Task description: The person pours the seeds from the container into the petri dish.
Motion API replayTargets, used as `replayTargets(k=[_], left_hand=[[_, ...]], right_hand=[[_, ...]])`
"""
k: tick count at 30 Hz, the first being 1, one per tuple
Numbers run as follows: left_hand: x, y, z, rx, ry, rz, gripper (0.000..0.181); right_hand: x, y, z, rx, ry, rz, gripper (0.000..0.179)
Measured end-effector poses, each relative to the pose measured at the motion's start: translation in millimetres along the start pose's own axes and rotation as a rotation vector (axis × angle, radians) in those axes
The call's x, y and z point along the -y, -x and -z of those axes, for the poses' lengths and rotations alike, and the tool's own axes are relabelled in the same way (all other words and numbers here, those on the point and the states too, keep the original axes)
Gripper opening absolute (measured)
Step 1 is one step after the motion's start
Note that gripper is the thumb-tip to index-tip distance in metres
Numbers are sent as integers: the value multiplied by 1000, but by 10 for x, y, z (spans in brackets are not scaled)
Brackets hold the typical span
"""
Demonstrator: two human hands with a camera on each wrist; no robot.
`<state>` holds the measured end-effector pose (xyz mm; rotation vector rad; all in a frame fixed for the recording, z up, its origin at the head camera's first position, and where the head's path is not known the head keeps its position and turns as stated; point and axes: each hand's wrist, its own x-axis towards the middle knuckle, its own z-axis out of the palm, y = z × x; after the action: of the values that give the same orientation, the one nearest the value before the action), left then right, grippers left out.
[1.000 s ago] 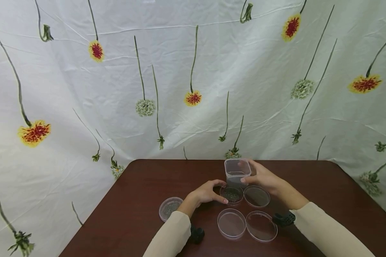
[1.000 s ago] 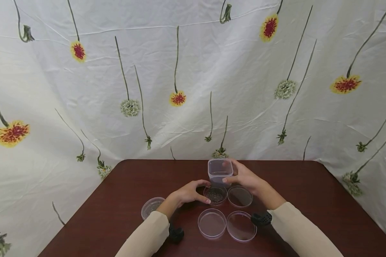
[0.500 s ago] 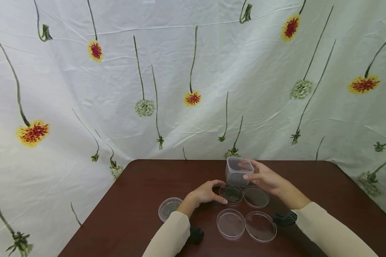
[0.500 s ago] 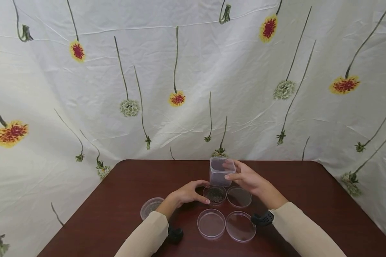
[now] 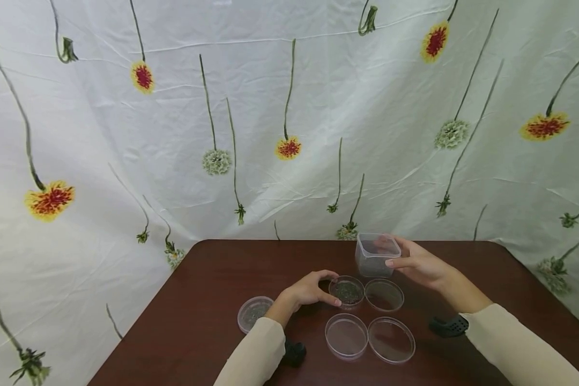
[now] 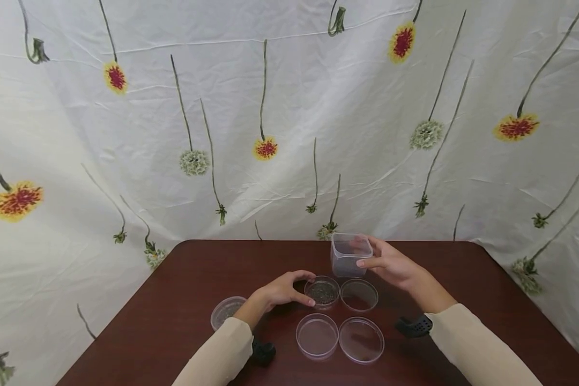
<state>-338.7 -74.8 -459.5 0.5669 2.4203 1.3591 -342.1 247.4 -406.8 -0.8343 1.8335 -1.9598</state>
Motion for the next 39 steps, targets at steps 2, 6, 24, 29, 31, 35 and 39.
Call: replayTargets(k=[2, 6, 24, 29, 31, 35, 39], left_hand=[[-4, -3, -2, 1, -2, 4, 65], [-11, 11, -3, 3, 1, 6, 65], [-17, 32, 10, 12, -7, 2, 65], [-14, 23, 7, 9, -9, 5, 65], [-12, 21, 7, 7, -10, 8, 65], [0, 14, 4, 4, -11, 8, 65], [2, 13, -1, 2, -12, 2, 65]], right_hand=[[26, 67, 64, 7, 1, 10, 77], [56, 187, 188, 7, -6, 23, 73], [147, 649, 569, 76, 78, 78, 67], [179, 795, 709, 69, 102, 71, 69], [173, 844, 767, 67, 121, 59, 70], [139, 937, 874, 75, 137, 45, 71], [103, 1026, 948, 91, 121, 60, 71]])
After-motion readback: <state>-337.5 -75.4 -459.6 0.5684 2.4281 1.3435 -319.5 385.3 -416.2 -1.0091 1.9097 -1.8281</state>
